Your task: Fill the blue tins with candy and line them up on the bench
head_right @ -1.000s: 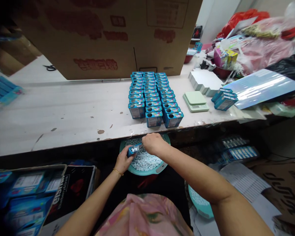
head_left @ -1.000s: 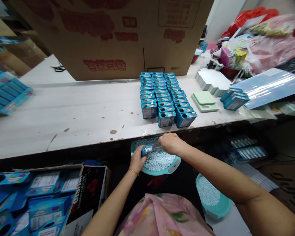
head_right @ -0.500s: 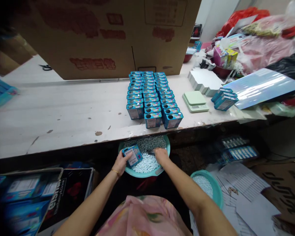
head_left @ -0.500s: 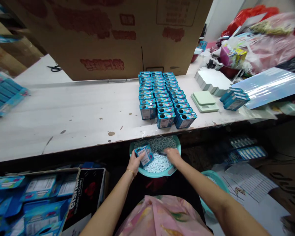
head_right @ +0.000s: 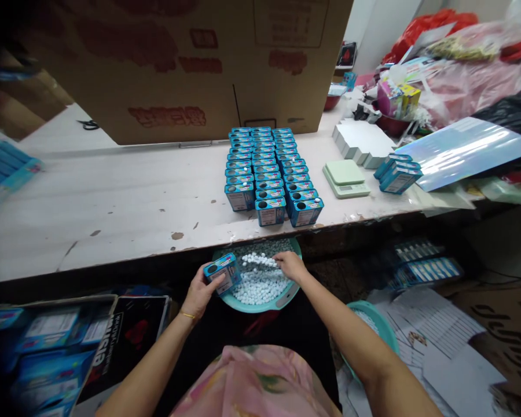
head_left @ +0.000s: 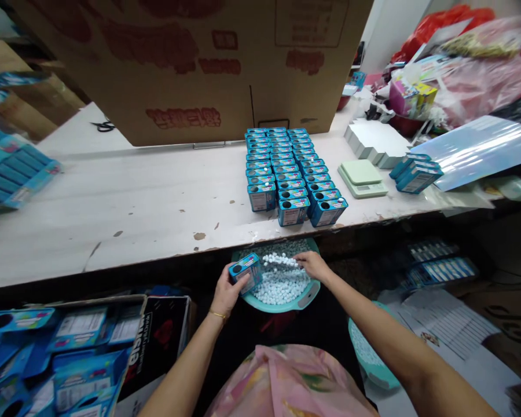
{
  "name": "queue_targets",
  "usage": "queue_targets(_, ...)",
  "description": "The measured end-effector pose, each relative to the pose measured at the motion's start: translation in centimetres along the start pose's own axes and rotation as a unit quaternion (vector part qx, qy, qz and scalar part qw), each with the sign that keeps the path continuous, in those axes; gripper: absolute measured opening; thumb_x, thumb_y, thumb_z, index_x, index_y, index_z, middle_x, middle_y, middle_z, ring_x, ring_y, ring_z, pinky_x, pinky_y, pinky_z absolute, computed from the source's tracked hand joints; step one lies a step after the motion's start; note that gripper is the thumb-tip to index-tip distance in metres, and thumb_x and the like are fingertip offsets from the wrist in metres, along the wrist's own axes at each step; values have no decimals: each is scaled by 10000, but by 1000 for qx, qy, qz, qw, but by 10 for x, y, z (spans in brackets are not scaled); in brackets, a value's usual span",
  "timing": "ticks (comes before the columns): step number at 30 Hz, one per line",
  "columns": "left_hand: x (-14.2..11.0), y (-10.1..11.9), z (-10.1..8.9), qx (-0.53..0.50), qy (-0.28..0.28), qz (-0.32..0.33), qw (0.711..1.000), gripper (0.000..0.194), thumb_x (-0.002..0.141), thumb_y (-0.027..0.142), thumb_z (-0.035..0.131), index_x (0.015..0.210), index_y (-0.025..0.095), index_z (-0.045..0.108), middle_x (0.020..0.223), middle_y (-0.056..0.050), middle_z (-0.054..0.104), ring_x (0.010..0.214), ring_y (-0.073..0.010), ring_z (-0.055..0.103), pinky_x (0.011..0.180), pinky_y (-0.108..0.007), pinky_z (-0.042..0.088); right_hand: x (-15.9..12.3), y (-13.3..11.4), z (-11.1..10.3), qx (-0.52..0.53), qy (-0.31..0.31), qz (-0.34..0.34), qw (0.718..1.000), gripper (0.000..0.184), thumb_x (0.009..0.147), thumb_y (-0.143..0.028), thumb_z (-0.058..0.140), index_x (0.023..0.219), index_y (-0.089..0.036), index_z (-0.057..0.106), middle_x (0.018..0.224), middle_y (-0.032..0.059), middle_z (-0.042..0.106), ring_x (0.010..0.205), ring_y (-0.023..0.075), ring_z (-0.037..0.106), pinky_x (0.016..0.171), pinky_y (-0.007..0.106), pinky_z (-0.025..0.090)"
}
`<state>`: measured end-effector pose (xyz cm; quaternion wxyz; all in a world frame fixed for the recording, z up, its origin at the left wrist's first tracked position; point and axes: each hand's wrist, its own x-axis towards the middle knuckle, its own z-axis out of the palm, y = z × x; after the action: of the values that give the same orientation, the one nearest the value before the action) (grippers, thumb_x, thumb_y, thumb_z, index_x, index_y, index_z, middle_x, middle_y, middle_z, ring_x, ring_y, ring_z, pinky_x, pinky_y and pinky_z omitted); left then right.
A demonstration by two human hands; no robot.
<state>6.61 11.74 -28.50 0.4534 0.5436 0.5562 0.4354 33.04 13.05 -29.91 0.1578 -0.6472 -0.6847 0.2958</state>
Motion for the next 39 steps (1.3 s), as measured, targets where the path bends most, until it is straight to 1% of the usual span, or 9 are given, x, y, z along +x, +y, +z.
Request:
queue_targets(4, 3, 2, 8, 129, 1, 66, 990, 422, 611, 330, 606, 983, 176, 479, 846, -18, 577, 784, -161, 547, 756, -291, 420, -15, -21, -42, -23, 9, -34, 999, 288, 744, -216, 437, 944, -255, 641, 885, -5, 658, 825, 143, 567, 681, 214, 401)
queue_targets(8, 4, 7, 26, 226, -32, 86, 970, 393, 652, 295, 557, 1023, 197, 473, 845, -21, 587, 783, -171, 557, 737, -293, 423, -28, -65, -74, -143, -28, -64, 987, 322, 731, -179, 411, 933, -285, 638, 933, -1, 649, 890, 155, 556, 702, 219, 386)
queue_targets(17, 2, 4, 35, 266, -43, 131, 954, 370, 669, 236, 527, 1033, 202, 475, 995, -50, 571, 911, -186, 540, 803, -310, 410, -41, -138, -77, -355, -42, -117, 926, 272, 721, -139, 386, 845, -156, 627, 830, 128, 642, 774, 212, 593, 652, 299, 417)
queue_targets(21, 3, 3, 32, 239, -31, 110, 964, 360, 658, 260, 546, 1009, 205, 487, 928, -32, 588, 861, -177, 553, 781, -302, 418, -45, -136, -83, -367, -26, -135, 920, 260, 740, -148, 370, 854, -157, 604, 824, 120, 633, 768, 229, 591, 627, 314, 424)
queue_targets(24, 6, 0, 24, 169, -4, 80, 982, 385, 634, 311, 578, 989, 192, 486, 870, -21, 587, 816, -167, 555, 770, -301, 422, -45, -104, -89, -360, -7, -102, 927, 259, 735, -113, 376, 868, -194, 583, 864, 82, 627, 783, 207, 589, 629, 288, 418)
queue_targets(27, 10, -8, 18, 40, 21, 16, 999, 416, 596, 350, 617, 949, 177, 482, 866, -24, 578, 812, -162, 552, 772, -309, 429, -37, -59, -73, -344, -18, -25, 938, 296, 747, -79, 360, 910, -208, 571, 894, 80, 619, 795, 181, 584, 645, 265, 406)
queue_targets(30, 13, -17, 25, -103, 14, -93, 990, 425, 565, 345, 648, 908, 174, 465, 836, -24, 581, 766, -148, 565, 734, -318, 452, -24, -33, -29, -268, -48, 26, 962, 311, 770, -77, 334, 915, -190, 584, 925, 100, 615, 839, 174, 570, 682, 256, 392)
queue_targets(35, 14, -17, 52, -230, -5, -191, 954, 428, 524, 311, 685, 844, 188, 427, 778, -4, 580, 677, -131, 579, 676, -327, 472, -1, -40, 47, -165, -45, 48, 984, 328, 779, -116, 343, 991, -220, 569, 1000, 67, 609, 932, 165, 541, 736, 247, 375)
queue_targets(39, 7, -3, 49, -248, -25, -182, 951, 431, 541, 306, 678, 877, 194, 433, 804, -2, 575, 697, -131, 577, 671, -321, 471, 8, -36, 60, -112, -32, 54, 992, 321, 802, -168, 341, 1006, -227, 581, 997, 53, 620, 942, 156, 541, 749, 232, 371)
